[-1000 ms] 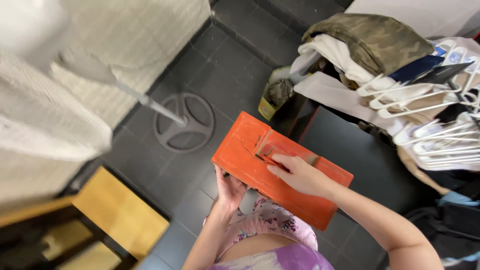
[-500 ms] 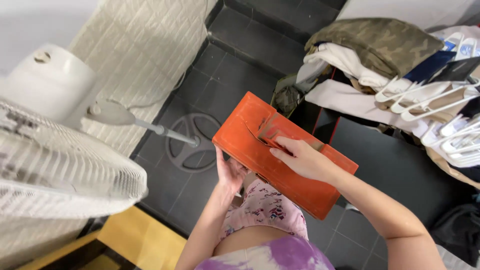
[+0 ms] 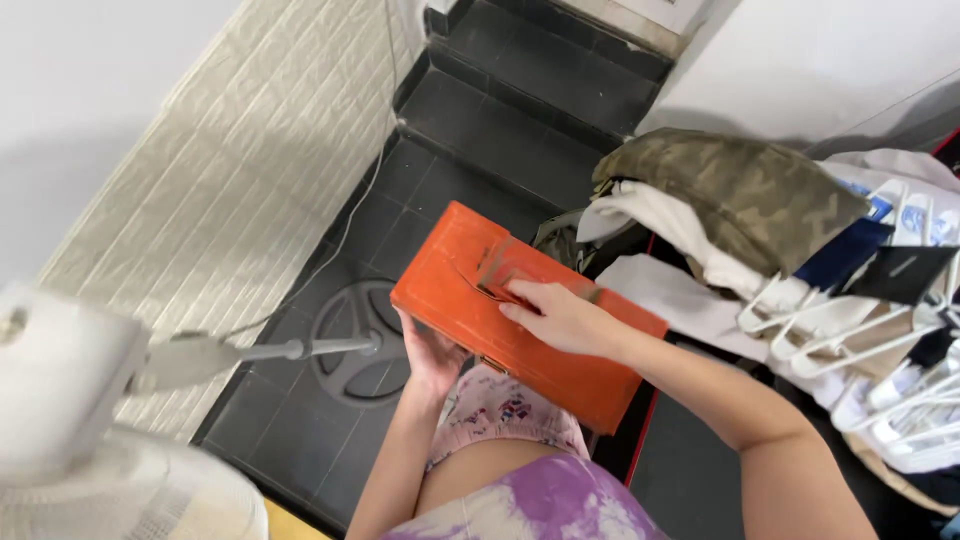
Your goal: The person organizes items in a cluttered room by first closing a red toolbox and placing it on a shelf. They then pick up a purple box, close its flaps, and place it on the same shelf. Finally, they gather a pile of clothes from a table and place them on the shelf next to the boxes.
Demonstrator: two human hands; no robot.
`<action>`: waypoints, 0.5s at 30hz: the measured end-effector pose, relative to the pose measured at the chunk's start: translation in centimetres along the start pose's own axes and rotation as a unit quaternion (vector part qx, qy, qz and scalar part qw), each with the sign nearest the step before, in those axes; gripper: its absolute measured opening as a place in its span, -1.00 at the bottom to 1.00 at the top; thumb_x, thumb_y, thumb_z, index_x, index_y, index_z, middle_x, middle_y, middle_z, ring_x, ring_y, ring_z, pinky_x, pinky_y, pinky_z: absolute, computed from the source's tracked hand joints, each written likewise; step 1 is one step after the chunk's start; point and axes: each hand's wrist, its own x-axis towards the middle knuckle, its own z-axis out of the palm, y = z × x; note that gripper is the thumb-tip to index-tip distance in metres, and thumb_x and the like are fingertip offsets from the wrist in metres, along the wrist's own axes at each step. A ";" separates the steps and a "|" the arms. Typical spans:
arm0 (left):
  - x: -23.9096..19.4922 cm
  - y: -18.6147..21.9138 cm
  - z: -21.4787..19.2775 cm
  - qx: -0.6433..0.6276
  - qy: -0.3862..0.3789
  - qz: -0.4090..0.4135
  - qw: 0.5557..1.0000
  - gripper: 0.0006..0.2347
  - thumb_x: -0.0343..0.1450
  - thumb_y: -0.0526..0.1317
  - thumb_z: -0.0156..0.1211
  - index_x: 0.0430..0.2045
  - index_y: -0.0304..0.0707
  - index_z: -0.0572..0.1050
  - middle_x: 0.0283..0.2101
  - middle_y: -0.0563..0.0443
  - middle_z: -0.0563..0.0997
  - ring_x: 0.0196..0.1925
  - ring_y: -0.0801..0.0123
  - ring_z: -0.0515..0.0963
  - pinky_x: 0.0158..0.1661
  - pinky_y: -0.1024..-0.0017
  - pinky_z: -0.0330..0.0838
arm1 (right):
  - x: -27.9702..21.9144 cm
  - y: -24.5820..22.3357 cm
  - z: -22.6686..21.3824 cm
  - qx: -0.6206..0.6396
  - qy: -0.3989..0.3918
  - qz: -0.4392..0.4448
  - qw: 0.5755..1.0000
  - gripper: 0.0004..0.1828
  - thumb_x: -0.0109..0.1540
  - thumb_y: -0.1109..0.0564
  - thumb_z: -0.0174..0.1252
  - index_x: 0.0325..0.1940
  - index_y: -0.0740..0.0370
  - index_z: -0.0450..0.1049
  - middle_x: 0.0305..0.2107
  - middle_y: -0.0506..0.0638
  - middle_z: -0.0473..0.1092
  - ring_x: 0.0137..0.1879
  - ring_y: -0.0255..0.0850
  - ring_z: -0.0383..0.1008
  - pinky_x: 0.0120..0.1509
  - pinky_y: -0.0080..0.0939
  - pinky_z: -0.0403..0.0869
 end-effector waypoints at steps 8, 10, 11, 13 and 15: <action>9.7 3.6 7.7 -0.008 -0.014 -0.013 1.000 -0.03 0.12 0.65 -0.02 0.28 -0.04 0.29 0.24 -0.20 0.45 0.37 -0.18 0.33 0.38 -0.23 -0.02 | 9.2 -0.2 -9.2 0.000 0.021 -0.041 0.999 -0.70 0.37 -0.09 0.05 -0.26 0.19 0.37 -0.36 0.30 0.45 -0.16 0.12 0.53 0.02 0.10 0.51; 11.7 4.6 8.9 -0.007 -0.004 -0.025 1.000 -0.04 0.13 0.64 -0.02 0.29 -0.03 0.28 0.25 -0.20 0.43 0.38 -0.18 0.32 0.39 -0.22 -0.03 | 11.1 0.4 -10.6 0.006 0.018 -0.027 0.999 -0.71 0.37 -0.08 0.05 -0.28 0.16 0.36 -0.38 0.26 0.44 -0.19 0.06 0.53 0.00 0.06 0.50; 12.8 5.3 9.6 -0.009 0.002 -0.033 0.999 -0.05 0.14 0.63 -0.01 0.30 -0.02 0.27 0.26 -0.19 0.41 0.38 -0.17 0.31 0.39 -0.22 -0.03 | 12.3 0.7 -11.2 0.012 0.026 -0.025 0.999 -0.71 0.37 -0.08 0.06 -0.30 0.14 0.36 -0.40 0.23 0.43 -0.21 0.00 0.52 -0.02 0.03 0.50; 15.2 6.8 11.1 -0.003 0.007 -0.046 0.999 -0.05 0.15 0.63 -0.01 0.31 -0.01 0.26 0.27 -0.19 0.40 0.39 -0.17 0.30 0.40 -0.21 -0.03 | 14.7 1.0 -12.4 0.022 0.042 -0.020 0.999 -0.71 0.37 -0.08 0.06 -0.31 0.13 0.35 -0.42 0.20 0.42 -0.23 -0.05 0.51 -0.04 0.00 0.50; 18.1 8.4 12.7 -0.001 -0.003 -0.053 0.999 -0.07 0.17 0.61 0.00 0.33 0.01 0.23 0.30 -0.18 0.36 0.41 -0.16 0.27 0.41 -0.20 -0.04 | 17.4 1.3 -13.8 0.031 0.057 -0.030 0.997 -0.66 0.38 -0.08 0.05 -0.32 0.21 0.32 -0.43 0.33 0.38 -0.29 -0.02 0.44 -0.09 0.01 0.47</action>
